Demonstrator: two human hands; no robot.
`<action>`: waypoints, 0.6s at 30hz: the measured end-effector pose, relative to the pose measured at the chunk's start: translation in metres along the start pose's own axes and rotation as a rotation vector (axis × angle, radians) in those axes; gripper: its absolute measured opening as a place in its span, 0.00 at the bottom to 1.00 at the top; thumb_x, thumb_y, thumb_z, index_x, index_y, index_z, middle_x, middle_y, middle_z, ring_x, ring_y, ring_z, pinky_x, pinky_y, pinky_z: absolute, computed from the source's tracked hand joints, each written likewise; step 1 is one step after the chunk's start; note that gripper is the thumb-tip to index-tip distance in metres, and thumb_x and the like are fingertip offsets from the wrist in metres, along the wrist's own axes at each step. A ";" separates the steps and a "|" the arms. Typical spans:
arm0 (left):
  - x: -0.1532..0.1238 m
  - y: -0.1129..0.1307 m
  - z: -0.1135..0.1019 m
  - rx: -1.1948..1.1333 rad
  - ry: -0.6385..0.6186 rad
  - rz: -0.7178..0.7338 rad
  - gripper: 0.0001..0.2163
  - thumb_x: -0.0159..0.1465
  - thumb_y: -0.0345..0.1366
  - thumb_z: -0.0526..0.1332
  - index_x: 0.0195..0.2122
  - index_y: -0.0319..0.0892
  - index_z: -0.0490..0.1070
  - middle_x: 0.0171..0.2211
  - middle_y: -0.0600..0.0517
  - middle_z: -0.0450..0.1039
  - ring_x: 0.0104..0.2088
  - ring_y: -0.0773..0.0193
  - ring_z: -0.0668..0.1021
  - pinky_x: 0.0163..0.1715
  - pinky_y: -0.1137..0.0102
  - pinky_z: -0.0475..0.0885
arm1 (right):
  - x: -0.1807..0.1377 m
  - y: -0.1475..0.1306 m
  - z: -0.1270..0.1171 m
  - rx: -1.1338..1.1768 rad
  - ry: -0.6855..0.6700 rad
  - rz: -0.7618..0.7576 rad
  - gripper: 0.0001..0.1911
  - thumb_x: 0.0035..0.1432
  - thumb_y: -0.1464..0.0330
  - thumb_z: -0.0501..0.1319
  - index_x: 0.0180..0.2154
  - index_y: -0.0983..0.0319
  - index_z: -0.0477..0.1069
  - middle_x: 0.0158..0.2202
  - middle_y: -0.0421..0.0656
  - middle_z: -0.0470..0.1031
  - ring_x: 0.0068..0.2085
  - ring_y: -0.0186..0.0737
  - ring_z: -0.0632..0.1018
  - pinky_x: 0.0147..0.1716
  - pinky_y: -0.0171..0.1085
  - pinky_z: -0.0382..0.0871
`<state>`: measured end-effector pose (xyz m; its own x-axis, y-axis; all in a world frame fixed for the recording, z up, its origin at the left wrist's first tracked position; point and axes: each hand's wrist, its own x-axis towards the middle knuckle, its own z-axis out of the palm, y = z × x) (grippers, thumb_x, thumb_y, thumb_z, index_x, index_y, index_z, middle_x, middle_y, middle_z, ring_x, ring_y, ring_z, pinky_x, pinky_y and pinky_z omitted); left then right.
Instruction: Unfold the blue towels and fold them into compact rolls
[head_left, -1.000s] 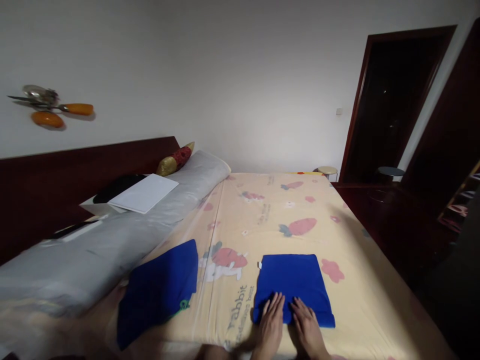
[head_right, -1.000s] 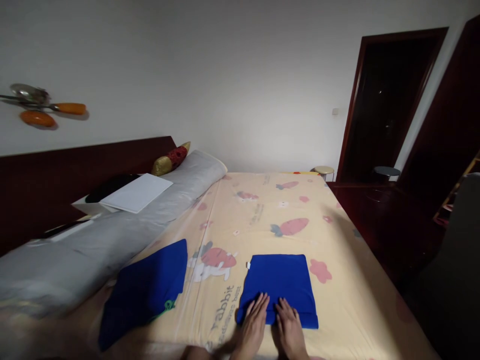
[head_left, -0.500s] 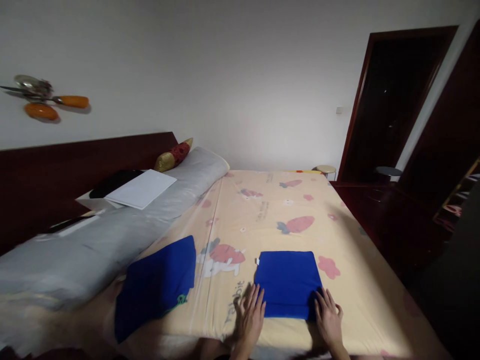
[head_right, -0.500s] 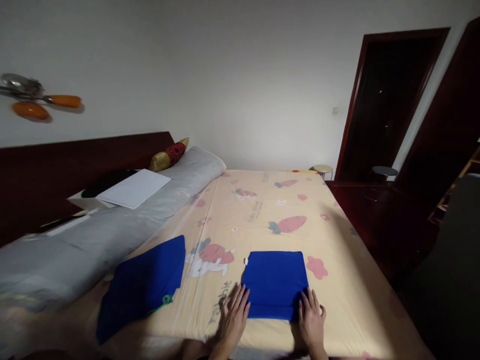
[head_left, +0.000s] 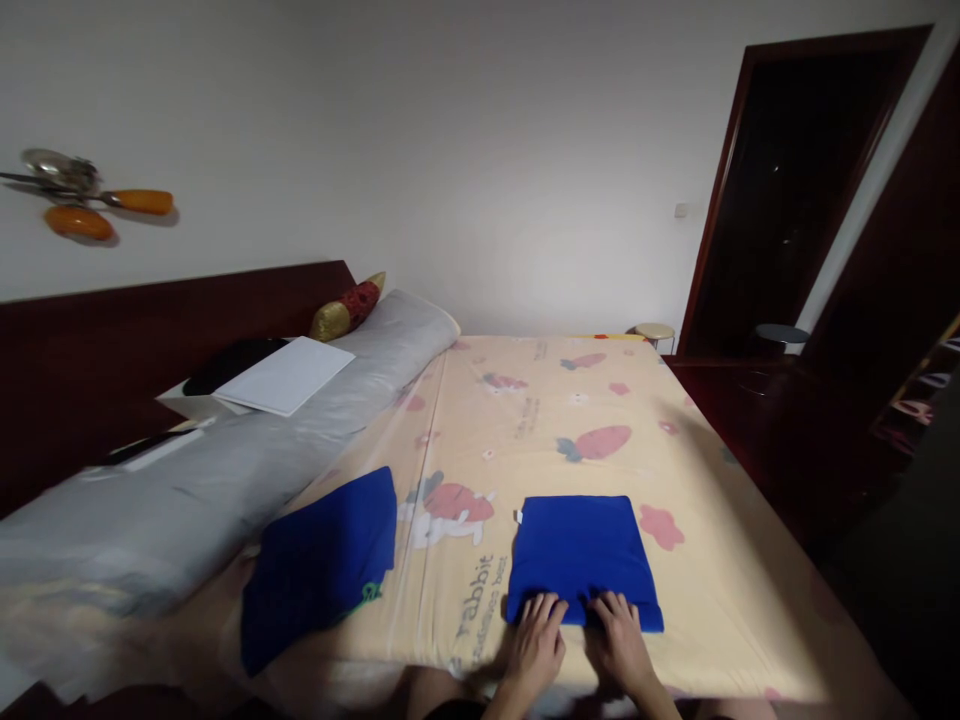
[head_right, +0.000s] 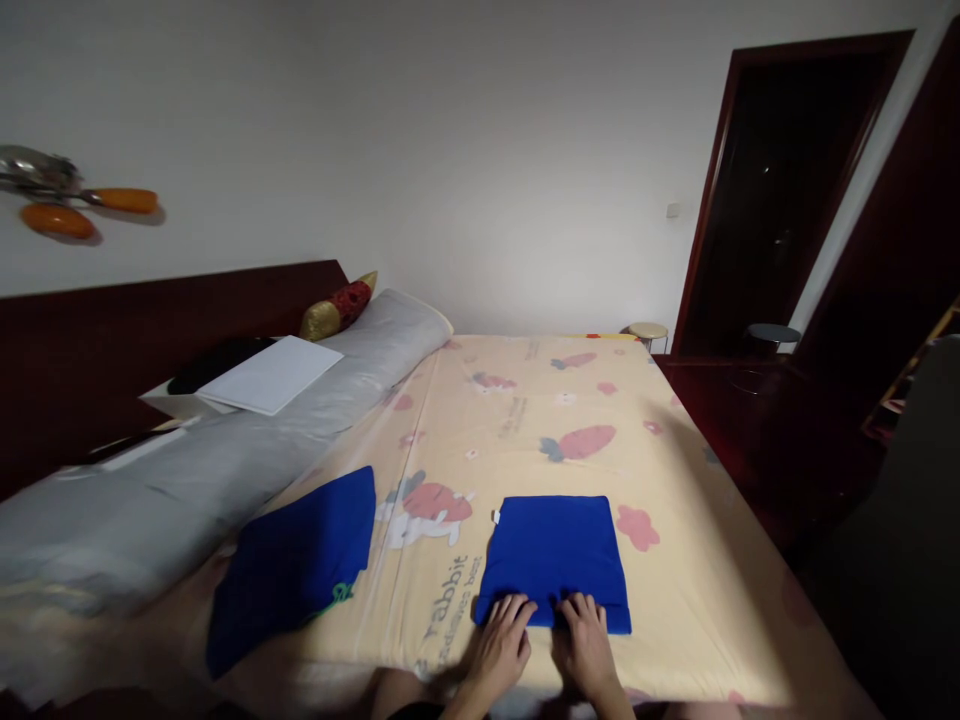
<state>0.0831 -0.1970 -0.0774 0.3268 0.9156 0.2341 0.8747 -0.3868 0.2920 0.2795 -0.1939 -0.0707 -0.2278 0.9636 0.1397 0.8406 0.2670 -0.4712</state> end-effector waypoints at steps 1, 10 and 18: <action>-0.001 -0.003 -0.002 0.002 -0.008 -0.003 0.23 0.57 0.27 0.54 0.54 0.51 0.68 0.55 0.52 0.71 0.56 0.57 0.70 0.58 0.59 0.65 | -0.001 0.005 -0.001 -0.001 0.010 0.002 0.25 0.50 0.73 0.53 0.49 0.52 0.70 0.48 0.42 0.73 0.48 0.45 0.70 0.46 0.41 0.60; -0.012 -0.028 -0.020 -0.044 0.035 0.018 0.29 0.55 0.22 0.51 0.56 0.52 0.67 0.55 0.53 0.72 0.54 0.60 0.73 0.56 0.61 0.68 | -0.022 0.060 -0.002 0.007 0.145 0.051 0.25 0.51 0.72 0.53 0.50 0.51 0.71 0.51 0.41 0.74 0.52 0.44 0.72 0.50 0.41 0.62; -0.018 -0.035 -0.016 0.053 0.004 0.009 0.31 0.56 0.22 0.51 0.59 0.56 0.63 0.56 0.56 0.71 0.56 0.60 0.72 0.57 0.56 0.62 | -0.022 0.059 -0.001 -0.066 0.158 0.163 0.23 0.49 0.70 0.55 0.47 0.50 0.73 0.50 0.41 0.75 0.52 0.46 0.72 0.52 0.46 0.57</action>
<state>0.0412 -0.2016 -0.0765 0.3334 0.9118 0.2398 0.8896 -0.3885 0.2401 0.3344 -0.1992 -0.1004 -0.0111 0.9791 0.2030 0.8915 0.1016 -0.4414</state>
